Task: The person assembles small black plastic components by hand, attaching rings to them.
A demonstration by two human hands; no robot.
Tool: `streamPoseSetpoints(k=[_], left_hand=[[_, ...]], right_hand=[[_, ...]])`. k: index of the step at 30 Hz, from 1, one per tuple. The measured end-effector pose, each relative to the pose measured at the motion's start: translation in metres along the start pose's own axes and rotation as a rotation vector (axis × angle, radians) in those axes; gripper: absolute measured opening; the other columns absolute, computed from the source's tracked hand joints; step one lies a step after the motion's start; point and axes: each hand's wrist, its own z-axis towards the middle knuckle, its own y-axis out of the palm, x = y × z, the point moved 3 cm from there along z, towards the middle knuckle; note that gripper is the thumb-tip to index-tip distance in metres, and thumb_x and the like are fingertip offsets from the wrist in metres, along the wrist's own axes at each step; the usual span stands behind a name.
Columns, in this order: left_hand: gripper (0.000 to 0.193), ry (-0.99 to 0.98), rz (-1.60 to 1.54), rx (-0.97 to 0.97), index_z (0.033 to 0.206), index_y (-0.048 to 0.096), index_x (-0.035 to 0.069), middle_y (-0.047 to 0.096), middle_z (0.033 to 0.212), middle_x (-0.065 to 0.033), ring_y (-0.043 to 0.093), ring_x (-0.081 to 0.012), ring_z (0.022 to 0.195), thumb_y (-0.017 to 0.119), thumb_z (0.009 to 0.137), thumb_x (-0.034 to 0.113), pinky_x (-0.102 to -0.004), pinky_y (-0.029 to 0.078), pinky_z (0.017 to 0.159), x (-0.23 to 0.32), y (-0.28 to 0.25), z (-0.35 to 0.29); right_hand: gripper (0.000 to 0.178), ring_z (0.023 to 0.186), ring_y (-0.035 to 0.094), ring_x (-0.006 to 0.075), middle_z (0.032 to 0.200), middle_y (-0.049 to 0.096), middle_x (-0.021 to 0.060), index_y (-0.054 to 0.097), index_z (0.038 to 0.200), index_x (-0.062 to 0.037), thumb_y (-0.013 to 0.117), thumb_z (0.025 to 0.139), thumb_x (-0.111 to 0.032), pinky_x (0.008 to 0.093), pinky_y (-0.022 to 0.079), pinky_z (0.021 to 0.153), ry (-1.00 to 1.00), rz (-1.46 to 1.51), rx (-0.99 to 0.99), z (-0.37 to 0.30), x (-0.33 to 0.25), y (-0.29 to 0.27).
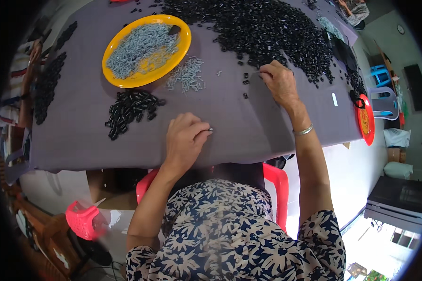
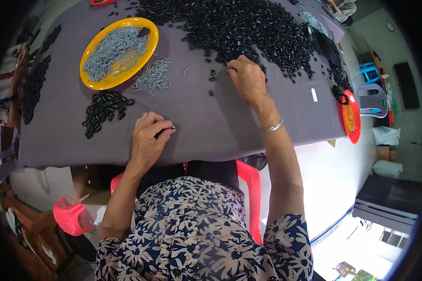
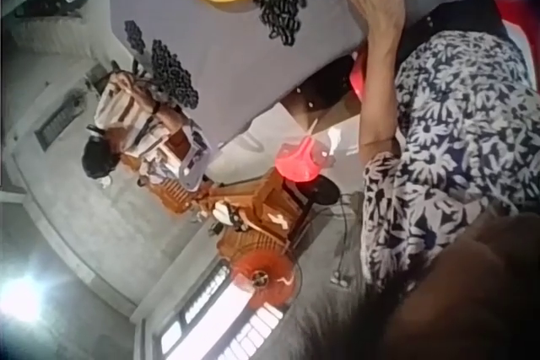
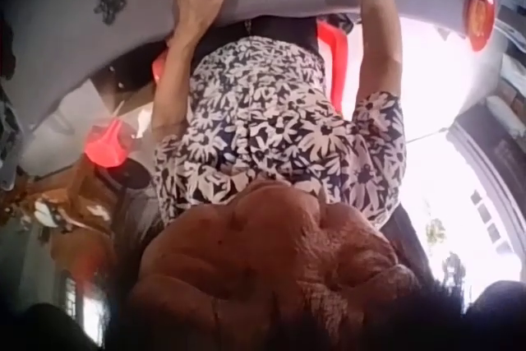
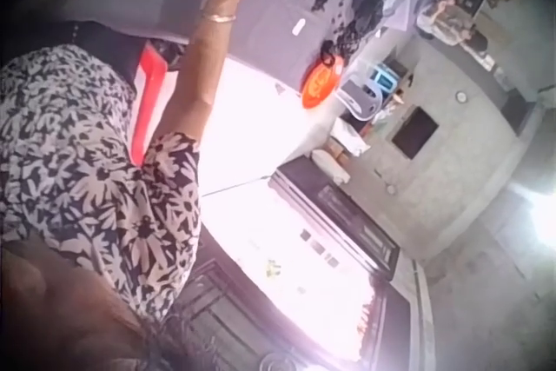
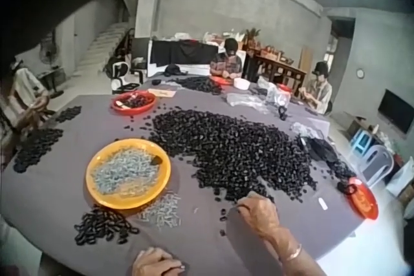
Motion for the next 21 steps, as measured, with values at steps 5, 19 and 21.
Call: streamPoseSetpoints(k=[5,19,21], left_hand=[[0.015,-0.042,0.006,0.022,0.087,0.071,0.006,0.061,0.085,-0.0042,0.058,-0.0238,0.083,0.078,0.073,0.005,-0.0355,0.042,0.075,-0.003,-0.002,-0.003],[0.011,0.002,0.009,0.048,0.083,0.070,0.008,0.060,0.084,-0.0021,0.058,-0.0233,0.085,0.075,0.074,0.007,-0.0376,0.041,0.074,-0.007,0.002,-0.002],[0.012,0.006,0.006,0.051,0.084,0.070,0.009,0.060,0.084,-0.0019,0.058,-0.0229,0.085,0.075,0.074,0.007,-0.0373,0.041,0.074,-0.007,0.003,-0.002]], right_hand=[[0.010,0.079,0.066,0.0309,0.087,0.065,0.0098,0.071,0.095,-0.0059,0.068,0.085,-0.008,0.0386,0.051,0.070,-0.060,-0.019,-0.063,0.002,-0.003,0.003],[0.019,0.086,0.059,0.0321,0.092,0.059,0.0090,0.063,0.104,-0.0037,0.063,0.086,0.002,0.0419,0.049,0.077,-0.323,-0.313,-0.033,-0.032,-0.016,0.005],[0.020,0.086,0.058,0.0324,0.093,0.058,0.0095,0.063,0.104,-0.0043,0.062,0.086,0.003,0.0422,0.049,0.077,-0.333,-0.324,-0.015,-0.032,-0.016,0.004]])
